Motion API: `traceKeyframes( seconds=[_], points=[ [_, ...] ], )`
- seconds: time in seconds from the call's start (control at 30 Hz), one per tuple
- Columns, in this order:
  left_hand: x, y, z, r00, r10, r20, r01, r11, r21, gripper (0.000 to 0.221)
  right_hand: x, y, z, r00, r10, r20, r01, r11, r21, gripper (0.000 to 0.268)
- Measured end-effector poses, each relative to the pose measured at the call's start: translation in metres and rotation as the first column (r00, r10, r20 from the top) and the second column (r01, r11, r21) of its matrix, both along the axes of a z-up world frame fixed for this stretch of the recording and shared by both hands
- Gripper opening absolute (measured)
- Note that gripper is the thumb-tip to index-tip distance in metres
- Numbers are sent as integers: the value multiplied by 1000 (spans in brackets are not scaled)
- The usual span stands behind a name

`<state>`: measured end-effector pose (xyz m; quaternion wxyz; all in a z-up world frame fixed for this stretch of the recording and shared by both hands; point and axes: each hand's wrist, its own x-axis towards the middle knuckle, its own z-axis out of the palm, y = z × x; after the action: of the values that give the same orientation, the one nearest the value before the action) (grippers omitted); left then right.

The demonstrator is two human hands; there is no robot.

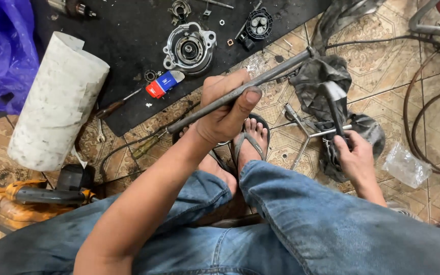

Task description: Assembling a small mechanical motor assembly by fitting gears, hammering a shaft, and trimming components with scissors.

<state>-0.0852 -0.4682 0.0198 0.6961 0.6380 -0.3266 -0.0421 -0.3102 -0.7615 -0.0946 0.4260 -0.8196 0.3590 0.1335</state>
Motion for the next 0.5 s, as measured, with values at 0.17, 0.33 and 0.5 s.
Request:
traceKeyframes(
  seconds=[0.17,0.33,0.5],
  points=[
    [0,0,1,1000,-1,-17,1,1000,2,38,-1,2,0,1000,-2,5,1,999,35,19],
    [1,-1,-3,1000,-9,5,9,1000,-18,39,-6,0,-7,998,55,30,-56,998,3,18],
    [1,-3,-6,999,5,37,-3,1000,-31,34,-7,-1,-9,995,98,25,-98,995,-3,18]
  ],
)
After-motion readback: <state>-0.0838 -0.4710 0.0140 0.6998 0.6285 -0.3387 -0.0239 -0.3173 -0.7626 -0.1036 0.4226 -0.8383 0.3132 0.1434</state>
